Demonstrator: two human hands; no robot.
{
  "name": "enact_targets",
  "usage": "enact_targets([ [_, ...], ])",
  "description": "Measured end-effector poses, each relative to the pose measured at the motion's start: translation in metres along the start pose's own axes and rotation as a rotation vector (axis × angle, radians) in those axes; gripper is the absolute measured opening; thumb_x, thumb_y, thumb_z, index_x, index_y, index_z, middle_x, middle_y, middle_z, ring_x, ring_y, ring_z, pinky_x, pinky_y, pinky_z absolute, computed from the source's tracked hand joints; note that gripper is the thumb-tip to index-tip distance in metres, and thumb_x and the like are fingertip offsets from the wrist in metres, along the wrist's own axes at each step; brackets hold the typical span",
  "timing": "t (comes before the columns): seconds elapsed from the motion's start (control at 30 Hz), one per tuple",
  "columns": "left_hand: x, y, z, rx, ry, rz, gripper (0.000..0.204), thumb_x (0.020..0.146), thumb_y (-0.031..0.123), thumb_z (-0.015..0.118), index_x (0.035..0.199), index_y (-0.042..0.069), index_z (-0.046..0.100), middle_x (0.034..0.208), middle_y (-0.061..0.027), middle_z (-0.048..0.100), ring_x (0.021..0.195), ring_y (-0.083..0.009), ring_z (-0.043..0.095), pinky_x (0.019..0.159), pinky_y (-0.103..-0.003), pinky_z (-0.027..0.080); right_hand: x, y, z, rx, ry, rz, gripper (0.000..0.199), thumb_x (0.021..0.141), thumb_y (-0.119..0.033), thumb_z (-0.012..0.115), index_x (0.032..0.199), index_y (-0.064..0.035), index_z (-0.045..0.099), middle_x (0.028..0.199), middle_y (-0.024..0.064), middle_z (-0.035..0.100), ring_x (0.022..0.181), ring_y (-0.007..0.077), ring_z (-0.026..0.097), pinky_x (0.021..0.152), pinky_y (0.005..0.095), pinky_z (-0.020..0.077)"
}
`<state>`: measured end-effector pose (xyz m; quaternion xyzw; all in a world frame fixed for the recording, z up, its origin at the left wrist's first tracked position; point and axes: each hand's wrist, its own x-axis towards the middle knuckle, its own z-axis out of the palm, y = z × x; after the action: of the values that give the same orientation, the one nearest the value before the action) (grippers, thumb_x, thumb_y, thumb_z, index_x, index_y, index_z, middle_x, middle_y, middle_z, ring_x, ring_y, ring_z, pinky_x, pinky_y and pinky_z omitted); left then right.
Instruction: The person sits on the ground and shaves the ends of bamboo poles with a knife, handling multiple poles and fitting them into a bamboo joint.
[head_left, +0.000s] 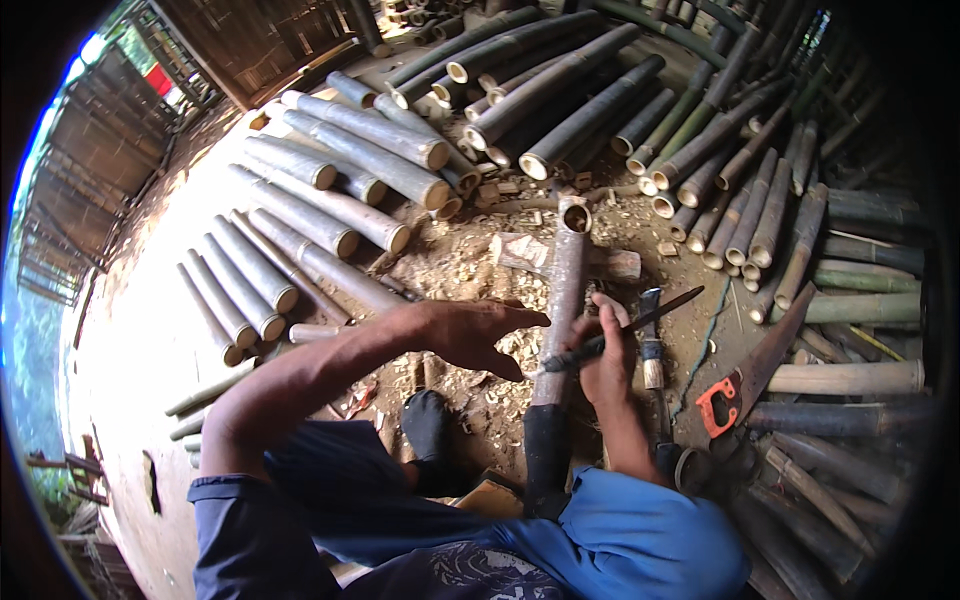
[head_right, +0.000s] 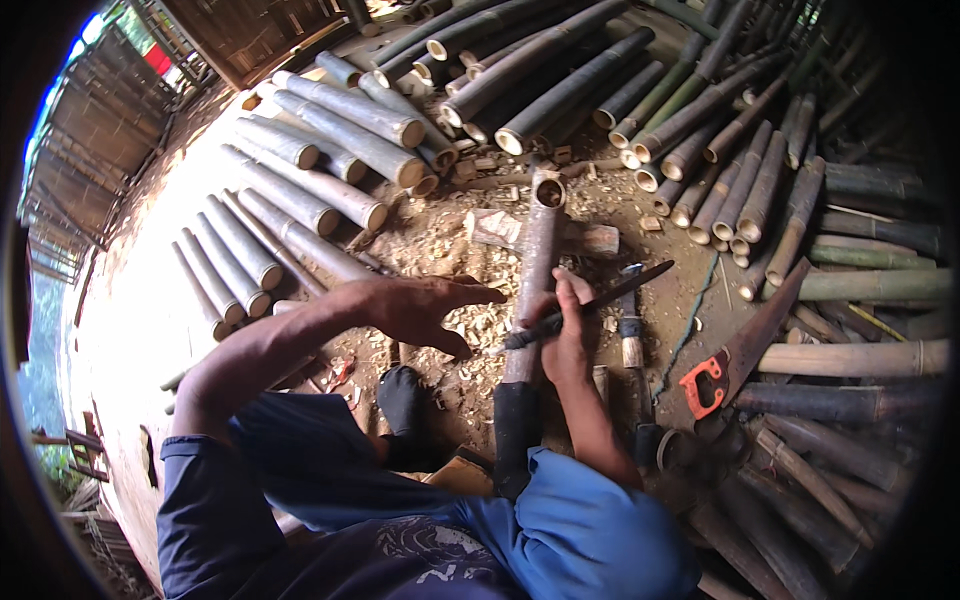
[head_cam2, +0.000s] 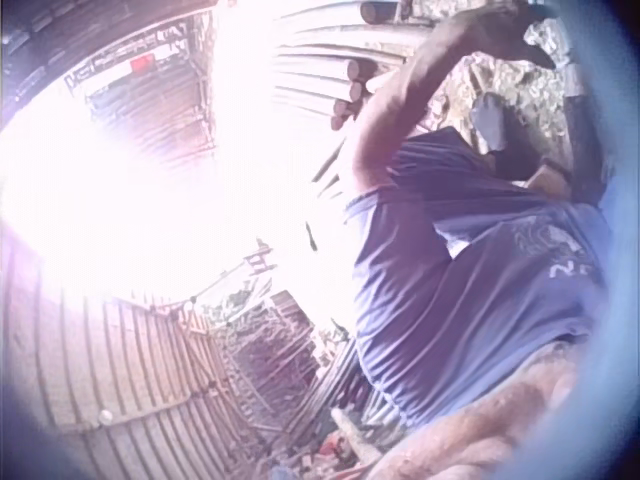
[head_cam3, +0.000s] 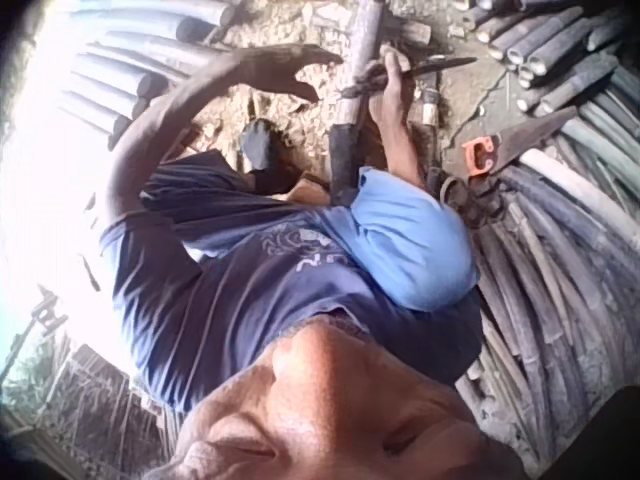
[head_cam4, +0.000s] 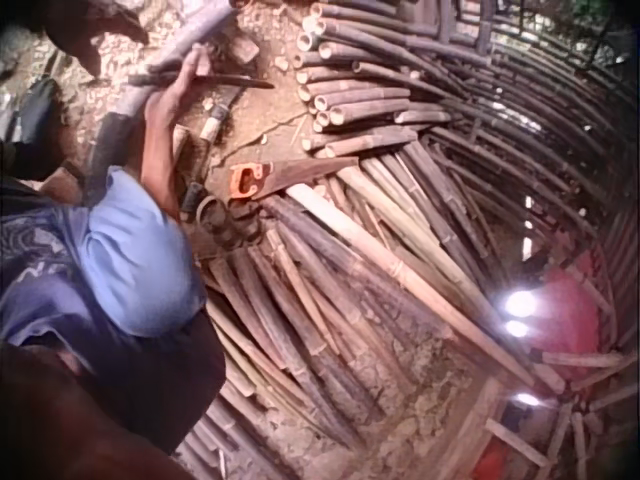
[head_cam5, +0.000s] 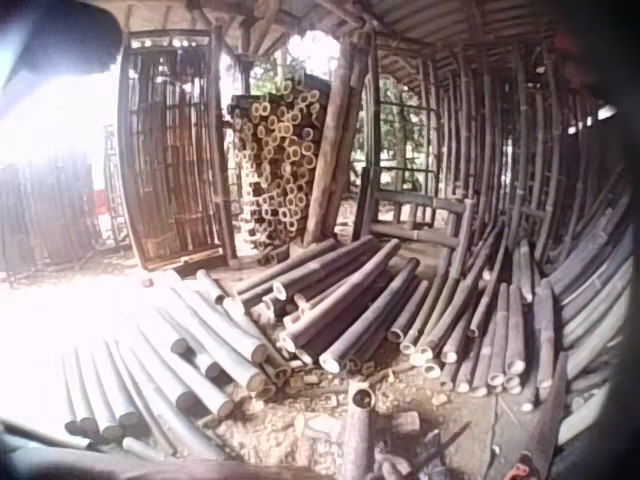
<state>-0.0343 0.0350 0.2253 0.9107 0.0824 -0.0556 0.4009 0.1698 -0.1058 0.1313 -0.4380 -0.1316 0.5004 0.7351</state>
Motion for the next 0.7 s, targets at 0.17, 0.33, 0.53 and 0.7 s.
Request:
enact_targets([
  [0.17,-0.136,-0.004,-0.085,0.234,0.19,-0.46,0.062,0.092,0.032,0.074,0.145,0.008,0.054,0.14,-0.0209,0.06,0.129,-0.0347,0.058,0.109,-0.047,0.047,-0.053,0.027,-0.06,-0.304,-0.069,0.166,0.049,0.095,-0.041,0.073,0.118,-0.0006,0.059,0.064,0.0077,0.055,0.049,0.0191,0.055,0.049,0.0367,0.0515],
  [0.33,-0.306,-0.013,-0.065,0.162,0.764,-0.885,0.05,0.09,0.024,0.074,0.135,0.006,0.061,0.121,-0.0203,0.069,0.109,-0.0295,0.07,0.094,-0.041,0.055,-0.112,0.021,-0.091,-0.531,-0.167,0.537,0.063,0.087,-0.048,0.079,0.121,0.0007,0.058,0.065,0.0073,0.055,0.052,0.0182,0.059,0.05,0.0348,0.0521],
  [0.53,-0.461,-0.047,0.118,0.082,1.117,-1.3,0.045,0.086,0.023,0.073,0.124,0.0,0.066,0.12,-0.0224,0.068,0.105,-0.031,0.069,0.091,-0.042,0.054,-0.12,0.022,-0.177,-0.534,-0.288,0.526,0.037,0.096,-0.011,0.063,0.129,0.0022,0.055,0.071,0.0025,0.055,0.059,0.0123,0.055,0.054,0.0274,0.0468],
  [0.7,-0.542,-0.026,0.341,0.187,1.639,-2.055,0.049,0.08,0.025,0.073,0.122,0.0,0.065,0.119,-0.024,0.065,0.119,-0.0384,0.058,0.104,-0.046,0.046,-0.116,0.023,-0.207,-0.706,-0.29,0.628,0.034,0.096,-0.015,0.063,0.126,-0.0002,0.058,0.07,0.0034,0.054,0.057,0.014,0.053,0.052,0.0306,0.0452],
])
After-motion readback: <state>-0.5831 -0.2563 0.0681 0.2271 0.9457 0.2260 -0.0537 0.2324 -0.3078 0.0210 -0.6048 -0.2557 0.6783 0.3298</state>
